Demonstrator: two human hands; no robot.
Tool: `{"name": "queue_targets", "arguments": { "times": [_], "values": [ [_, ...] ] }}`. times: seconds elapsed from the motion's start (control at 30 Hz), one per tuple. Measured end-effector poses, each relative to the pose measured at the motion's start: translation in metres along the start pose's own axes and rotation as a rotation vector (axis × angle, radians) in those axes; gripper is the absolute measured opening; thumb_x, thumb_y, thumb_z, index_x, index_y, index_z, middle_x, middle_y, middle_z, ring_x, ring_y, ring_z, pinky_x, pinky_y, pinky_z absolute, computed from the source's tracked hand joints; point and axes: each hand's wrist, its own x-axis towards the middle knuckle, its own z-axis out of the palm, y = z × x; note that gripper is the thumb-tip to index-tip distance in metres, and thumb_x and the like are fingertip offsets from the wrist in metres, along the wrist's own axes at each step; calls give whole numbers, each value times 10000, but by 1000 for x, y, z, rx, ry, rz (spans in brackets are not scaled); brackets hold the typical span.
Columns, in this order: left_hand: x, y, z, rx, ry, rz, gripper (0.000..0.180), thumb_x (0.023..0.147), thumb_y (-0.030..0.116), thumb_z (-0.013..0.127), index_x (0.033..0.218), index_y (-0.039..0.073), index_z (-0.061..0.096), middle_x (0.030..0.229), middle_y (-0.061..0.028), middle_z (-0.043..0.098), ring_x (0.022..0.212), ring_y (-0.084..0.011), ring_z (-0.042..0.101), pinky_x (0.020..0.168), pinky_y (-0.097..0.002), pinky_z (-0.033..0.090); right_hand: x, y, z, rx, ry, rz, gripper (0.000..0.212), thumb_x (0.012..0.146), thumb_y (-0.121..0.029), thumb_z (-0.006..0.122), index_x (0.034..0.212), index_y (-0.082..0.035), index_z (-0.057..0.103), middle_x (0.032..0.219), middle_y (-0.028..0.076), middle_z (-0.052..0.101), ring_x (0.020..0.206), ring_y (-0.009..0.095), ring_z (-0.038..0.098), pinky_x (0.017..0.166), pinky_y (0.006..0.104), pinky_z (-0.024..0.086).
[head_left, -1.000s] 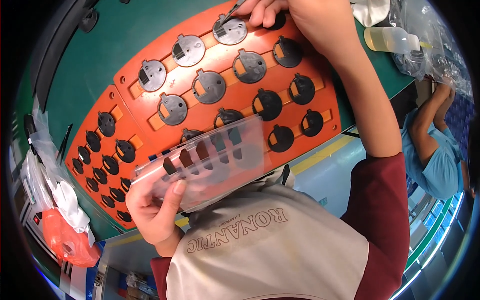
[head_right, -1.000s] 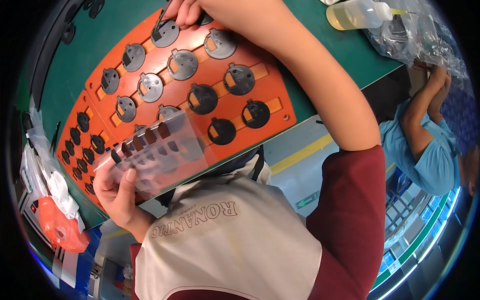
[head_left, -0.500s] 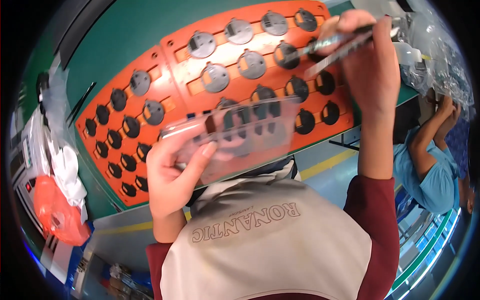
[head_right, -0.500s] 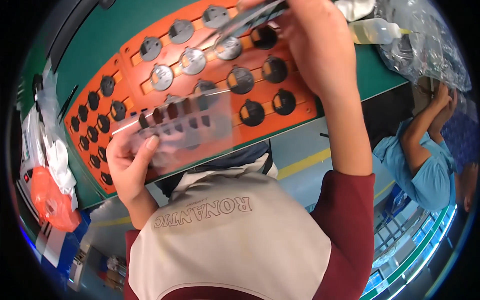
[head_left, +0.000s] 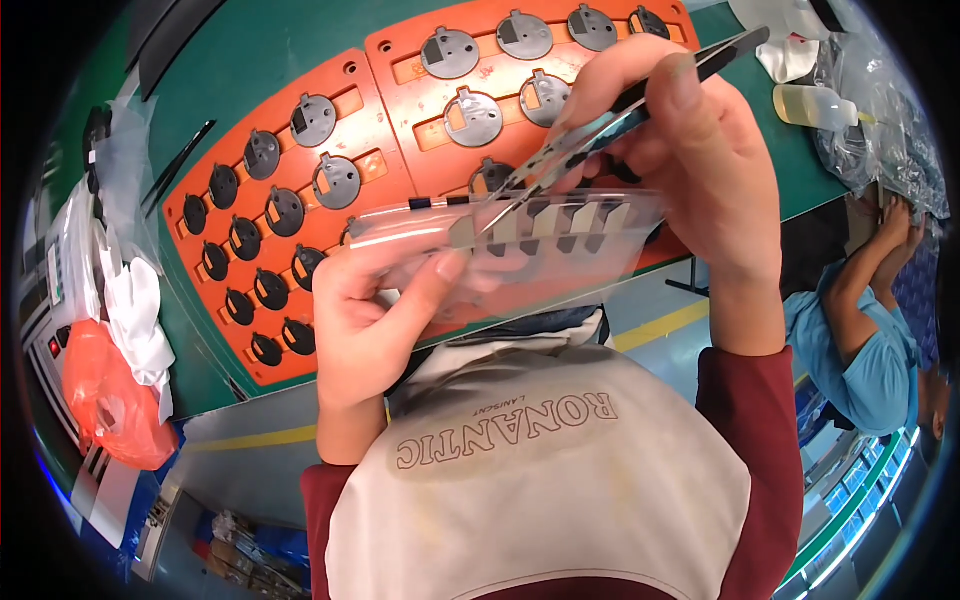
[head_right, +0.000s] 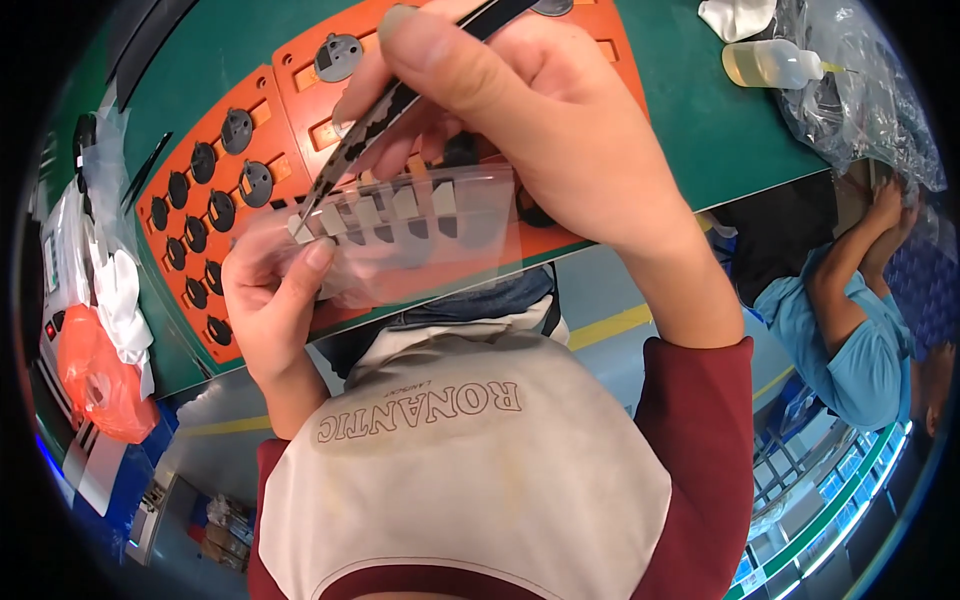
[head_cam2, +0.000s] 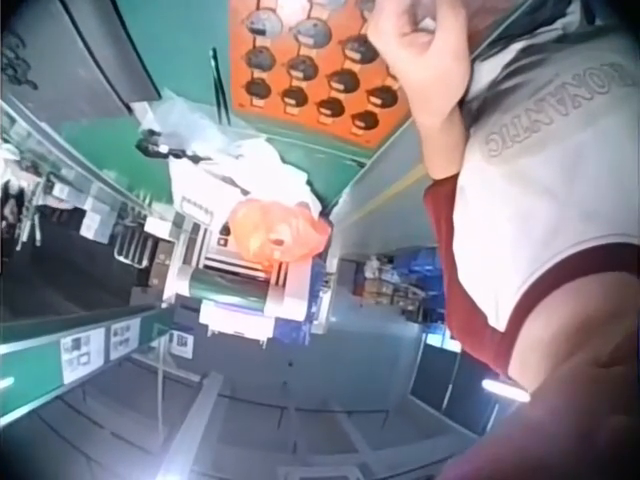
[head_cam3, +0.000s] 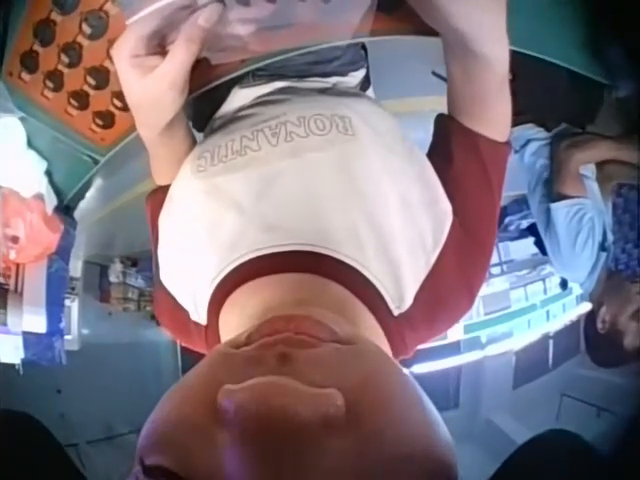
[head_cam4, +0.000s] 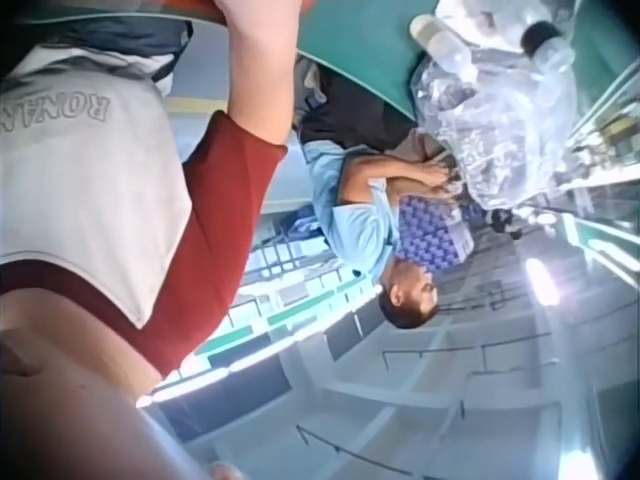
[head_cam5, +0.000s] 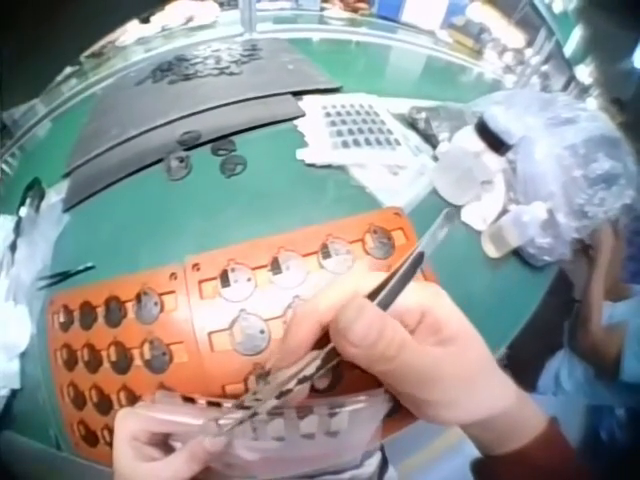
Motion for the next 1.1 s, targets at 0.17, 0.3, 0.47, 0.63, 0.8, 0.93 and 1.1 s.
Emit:
{"name": "queue_targets", "arguments": {
  "times": [0.17, 0.3, 0.47, 0.63, 0.8, 0.93, 1.1],
  "values": [
    [4, 0, -2, -9, -46, 5, 181, 716, -49, 473, 886, -56, 535, 717, -105, 580, 623, -129, 563, 495, -204, 449, 8, 4, -10, -8, -120, 24, 390, 838, -360, 306, 792, 0, 448, 728, 102, 527, 621, 153, 541, 549, 212, 410],
    [9, 2, 1, 28, -41, -58, 196, 696, -40, 500, 885, -52, 550, 746, -103, 585, 606, -104, 533, 537, -193, 422, 12, 2, -14, 331, -20, 61, 369, 841, -350, 301, 790, -14, 444, 714, 98, 531, 593, 158, 532, 531, 207, 390],
    [16, 1, 10, 180, 46, -47, 146, 652, -38, 536, 790, -51, 582, 776, -124, 592, 721, -155, 547, 675, -243, 408, 31, -32, -63, 316, 405, -67, 327, 853, -248, 309, 738, 5, 482, 634, 107, 544, 551, 113, 510, 464, 163, 376],
    [24, -3, 22, 202, 121, -85, 126, 615, -14, 565, 736, -39, 590, 739, -134, 594, 706, -184, 566, 686, -264, 401, 59, 2, -160, 234, -178, -516, 279, 834, -231, 345, 702, -14, 460, 544, 106, 524, 366, 106, 451, 304, 160, 293],
    [34, -11, 22, 376, 75, 0, 152, 634, 48, 572, 770, -18, 557, 759, -112, 562, 684, -158, 534, 643, -240, 382, 55, -1, -158, -59, 495, 41, 317, 839, -231, 342, 670, 13, 455, 552, 137, 531, 333, 110, 436, 272, 168, 268],
    [42, -14, 33, 300, 190, -31, 132, 596, 80, 591, 700, -1, 582, 710, -123, 594, 635, -190, 563, 617, -251, 380, 57, -2, -165, -80, 474, 25, 331, 844, -228, 336, 667, 26, 453, 555, 151, 529, 339, 121, 447, 272, 175, 284],
    [46, -16, 34, 387, 180, -29, 125, 602, 78, 595, 697, -1, 575, 685, -116, 590, 599, -168, 547, 585, -239, 378, 59, 2, -172, -3, 390, 10, 278, 848, -199, 329, 715, 30, 415, 566, 172, 523, 359, 144, 467, 277, 182, 309]
  ]
}}
